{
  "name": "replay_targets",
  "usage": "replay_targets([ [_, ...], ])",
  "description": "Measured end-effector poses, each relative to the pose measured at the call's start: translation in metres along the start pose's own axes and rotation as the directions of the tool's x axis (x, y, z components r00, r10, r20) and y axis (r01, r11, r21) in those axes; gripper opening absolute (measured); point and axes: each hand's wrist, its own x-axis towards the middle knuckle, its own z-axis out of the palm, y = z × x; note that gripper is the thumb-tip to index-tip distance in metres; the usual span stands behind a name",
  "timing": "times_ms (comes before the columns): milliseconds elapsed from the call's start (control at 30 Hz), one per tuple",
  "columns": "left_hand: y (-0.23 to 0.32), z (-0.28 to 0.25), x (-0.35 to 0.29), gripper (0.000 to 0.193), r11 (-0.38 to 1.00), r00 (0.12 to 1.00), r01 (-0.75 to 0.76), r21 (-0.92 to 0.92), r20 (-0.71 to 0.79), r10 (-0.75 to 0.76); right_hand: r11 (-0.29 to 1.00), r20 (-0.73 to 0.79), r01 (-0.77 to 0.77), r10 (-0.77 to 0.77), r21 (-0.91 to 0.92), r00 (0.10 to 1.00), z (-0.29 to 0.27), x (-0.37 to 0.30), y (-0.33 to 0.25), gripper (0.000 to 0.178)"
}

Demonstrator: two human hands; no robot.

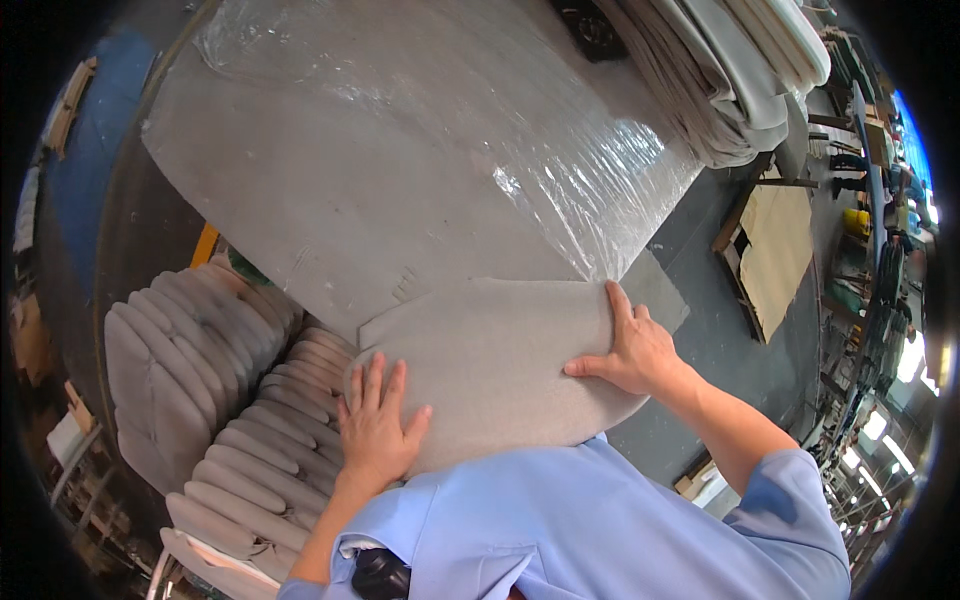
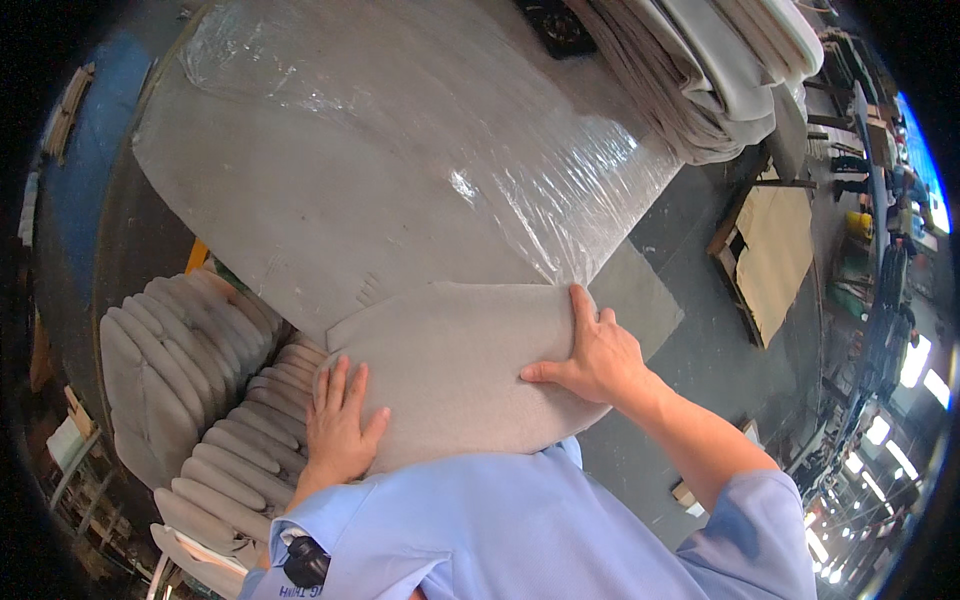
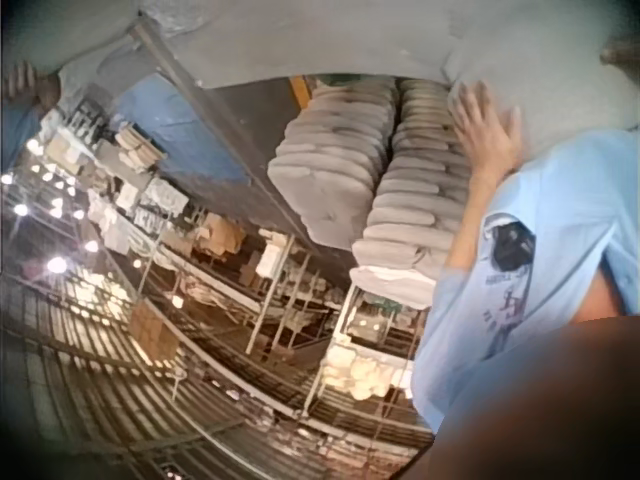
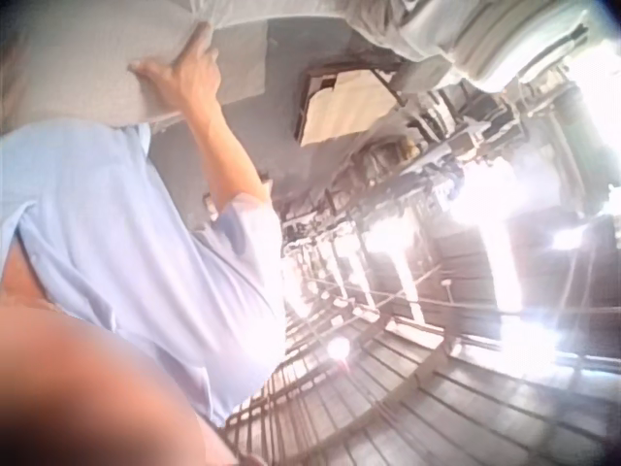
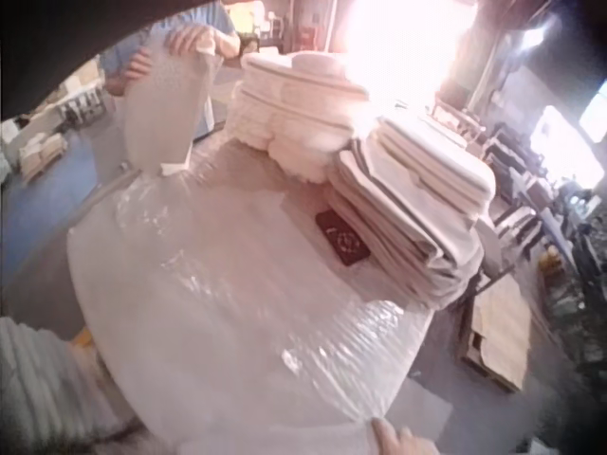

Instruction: The person inserts white foam cushions into fabric covers at a work table. They align the foam, pull the cover over it, and smooth the edges. A coworker performs similar actions nearby.

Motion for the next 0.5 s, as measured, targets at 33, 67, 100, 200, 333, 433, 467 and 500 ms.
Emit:
replay_targets([
  [33,-0.001,-0.003,0.007,0.074,1.000,1.000,0.007,-0.015,0.026,-0.007,1.000,-0.013,0.015,-0.015,0.019,1.000,0.001,0.005,0.002,0.141],
  [67,-0.002,-0.004,0.015,0.076,0.999,0.999,0.027,-0.020,0.046,-0.026,0.999,-0.029,0.029,-0.028,0.039,0.999,0.004,0.011,0.004,0.140],
  [100,-0.004,-0.004,0.023,0.078,0.999,0.997,0.044,-0.025,0.064,-0.042,0.998,-0.049,0.041,-0.039,0.057,0.998,0.006,0.016,0.008,0.138],
  [200,-0.003,0.001,0.036,0.081,0.998,0.995,0.061,0.002,0.078,-0.061,0.991,-0.100,0.059,-0.048,0.117,0.994,0.008,0.029,0.012,0.132],
  [333,0.000,0.010,0.041,0.083,0.995,0.996,0.094,0.041,0.001,-0.094,0.988,-0.042,0.012,-0.006,0.153,0.999,0.002,0.040,0.011,0.120],
  [433,0.007,0.007,0.044,0.084,0.993,0.994,0.114,0.024,-0.009,-0.113,0.990,-0.024,-0.037,0.041,0.136,0.999,-0.003,0.046,0.009,0.111],
  [467,0.007,0.009,0.045,0.083,0.995,0.995,0.098,0.015,-0.025,-0.098,0.990,-0.048,-0.039,0.046,0.136,0.998,-0.004,0.049,0.008,0.109],
  [500,0.005,0.011,0.048,0.083,0.996,0.995,0.089,0.005,-0.050,-0.089,0.990,-0.075,-0.030,0.040,0.135,0.996,-0.003,0.052,0.006,0.107],
])
